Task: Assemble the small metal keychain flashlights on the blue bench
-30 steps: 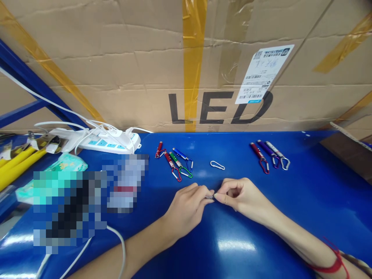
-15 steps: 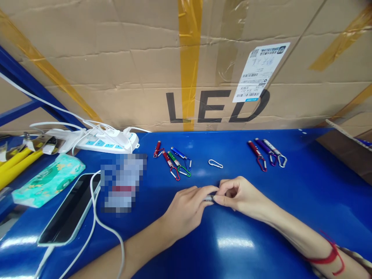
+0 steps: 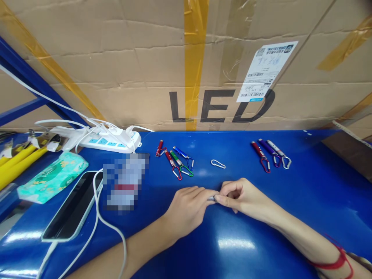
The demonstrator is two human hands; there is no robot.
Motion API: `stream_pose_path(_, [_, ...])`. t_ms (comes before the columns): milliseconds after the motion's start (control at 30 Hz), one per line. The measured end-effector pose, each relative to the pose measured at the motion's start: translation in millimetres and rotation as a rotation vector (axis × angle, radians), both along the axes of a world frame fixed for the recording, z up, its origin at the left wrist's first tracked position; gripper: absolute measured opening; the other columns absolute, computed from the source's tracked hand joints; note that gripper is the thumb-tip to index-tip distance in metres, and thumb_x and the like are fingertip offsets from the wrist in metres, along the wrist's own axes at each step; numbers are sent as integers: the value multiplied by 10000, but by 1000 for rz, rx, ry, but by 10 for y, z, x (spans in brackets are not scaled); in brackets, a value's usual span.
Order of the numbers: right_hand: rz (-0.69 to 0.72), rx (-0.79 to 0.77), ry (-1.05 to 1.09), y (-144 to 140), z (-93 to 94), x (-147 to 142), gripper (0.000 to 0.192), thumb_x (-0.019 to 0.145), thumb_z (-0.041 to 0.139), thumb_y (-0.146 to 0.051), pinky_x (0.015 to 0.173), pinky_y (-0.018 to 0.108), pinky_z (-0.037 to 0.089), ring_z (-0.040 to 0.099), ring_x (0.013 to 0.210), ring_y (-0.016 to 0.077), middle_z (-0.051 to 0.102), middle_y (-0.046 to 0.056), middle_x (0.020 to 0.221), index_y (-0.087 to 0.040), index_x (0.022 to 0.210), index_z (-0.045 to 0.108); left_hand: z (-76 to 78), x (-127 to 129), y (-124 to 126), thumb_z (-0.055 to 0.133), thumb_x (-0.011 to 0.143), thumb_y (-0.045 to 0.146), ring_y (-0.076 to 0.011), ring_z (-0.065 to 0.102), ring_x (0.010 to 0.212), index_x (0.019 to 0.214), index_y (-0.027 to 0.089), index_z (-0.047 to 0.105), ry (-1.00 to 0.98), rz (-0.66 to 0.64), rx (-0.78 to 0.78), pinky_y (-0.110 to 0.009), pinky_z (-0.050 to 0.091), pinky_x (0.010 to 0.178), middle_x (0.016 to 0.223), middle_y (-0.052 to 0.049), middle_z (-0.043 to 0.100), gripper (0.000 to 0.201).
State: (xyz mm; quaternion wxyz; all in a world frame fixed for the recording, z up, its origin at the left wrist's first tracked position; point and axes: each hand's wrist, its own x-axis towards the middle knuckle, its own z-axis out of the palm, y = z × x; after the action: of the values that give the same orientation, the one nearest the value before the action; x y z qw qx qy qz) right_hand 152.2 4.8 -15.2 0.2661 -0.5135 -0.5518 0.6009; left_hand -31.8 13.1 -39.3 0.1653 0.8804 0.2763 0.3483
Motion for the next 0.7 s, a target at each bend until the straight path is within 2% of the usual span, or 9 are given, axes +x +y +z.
stream_pose_path(133, [15,67,-56,-4,40,-12,361,645,702,-451,415,180,333,420,450,49,493,2,602,-100,615,626,27,3,-13,450,894,167,-110,562,640,905,174,576,-11,47,-73,-226,412,608,740,15,621,128])
stream_pose_path(267, [-37,231,-190,-25,54,-21,327,713,647,-442,423,186,314,411,468,55,527,20,619,-121,649,655,54,7,-18,448,881,132,-106,579,714,913,168,552,-32,39,-186,-211,429,663,812,6,624,114])
stream_pose_path(400, [-164,508,-267,-51,50,-26,255,709,668,-400,427,194,353,431,470,58,570,41,714,-145,717,668,71,10,-14,451,869,119,-94,576,695,913,171,536,-60,57,-244,-189,428,640,822,8,622,109])
stream_pose_path(533, [-169,772,-292,-72,76,-37,140,728,677,-304,451,196,404,461,477,48,569,43,806,-174,778,687,91,4,-15,439,872,122,-83,571,682,924,177,526,-73,92,-275,-174,417,619,822,18,615,115])
stream_pose_path(700, [-143,828,-287,-71,95,-44,101,754,655,-268,455,191,419,469,491,48,568,38,788,-181,726,698,96,-9,-22,424,881,137,-85,561,677,926,176,517,-60,90,-271,-179,409,617,819,12,603,110])
